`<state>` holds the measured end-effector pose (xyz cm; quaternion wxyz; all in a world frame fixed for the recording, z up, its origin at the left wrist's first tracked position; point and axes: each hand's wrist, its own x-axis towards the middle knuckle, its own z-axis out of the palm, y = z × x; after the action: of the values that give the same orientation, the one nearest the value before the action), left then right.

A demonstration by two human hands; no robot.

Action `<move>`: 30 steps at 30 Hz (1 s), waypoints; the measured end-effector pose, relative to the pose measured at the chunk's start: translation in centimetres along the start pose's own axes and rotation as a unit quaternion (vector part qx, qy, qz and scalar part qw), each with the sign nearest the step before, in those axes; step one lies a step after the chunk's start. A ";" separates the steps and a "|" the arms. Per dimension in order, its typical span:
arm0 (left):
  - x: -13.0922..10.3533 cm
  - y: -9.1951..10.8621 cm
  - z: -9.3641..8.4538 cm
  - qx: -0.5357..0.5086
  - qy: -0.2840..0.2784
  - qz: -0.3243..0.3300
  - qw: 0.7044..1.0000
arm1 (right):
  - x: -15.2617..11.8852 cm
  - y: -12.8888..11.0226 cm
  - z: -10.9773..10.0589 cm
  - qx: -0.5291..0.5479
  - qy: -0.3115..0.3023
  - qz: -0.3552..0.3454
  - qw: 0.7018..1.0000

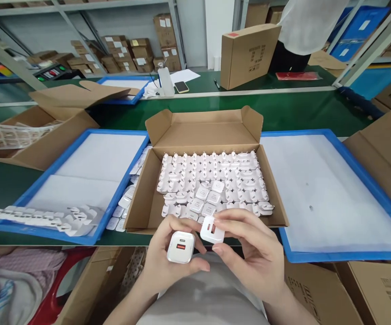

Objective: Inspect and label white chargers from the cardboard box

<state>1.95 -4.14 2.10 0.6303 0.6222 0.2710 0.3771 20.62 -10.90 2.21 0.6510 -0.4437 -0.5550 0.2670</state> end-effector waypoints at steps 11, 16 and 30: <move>0.3 0.1 0.5 0.072 -0.009 0.016 0.997 | -0.1 -0.4 0.1 -0.109 0.006 -0.093 0.990; -0.1 0.0 0.5 0.067 0.010 0.023 0.997 | 0.1 -0.5 0.6 -0.138 -0.029 -0.163 0.976; -0.9 0.4 0.1 0.097 0.020 0.048 0.994 | 0.6 -1.0 1.9 -0.160 -0.066 -0.236 0.956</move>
<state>1.48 -4.93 2.43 0.5428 0.6850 0.2880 0.3914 18.76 -10.29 3.39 0.5778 -0.3800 -0.7211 0.0419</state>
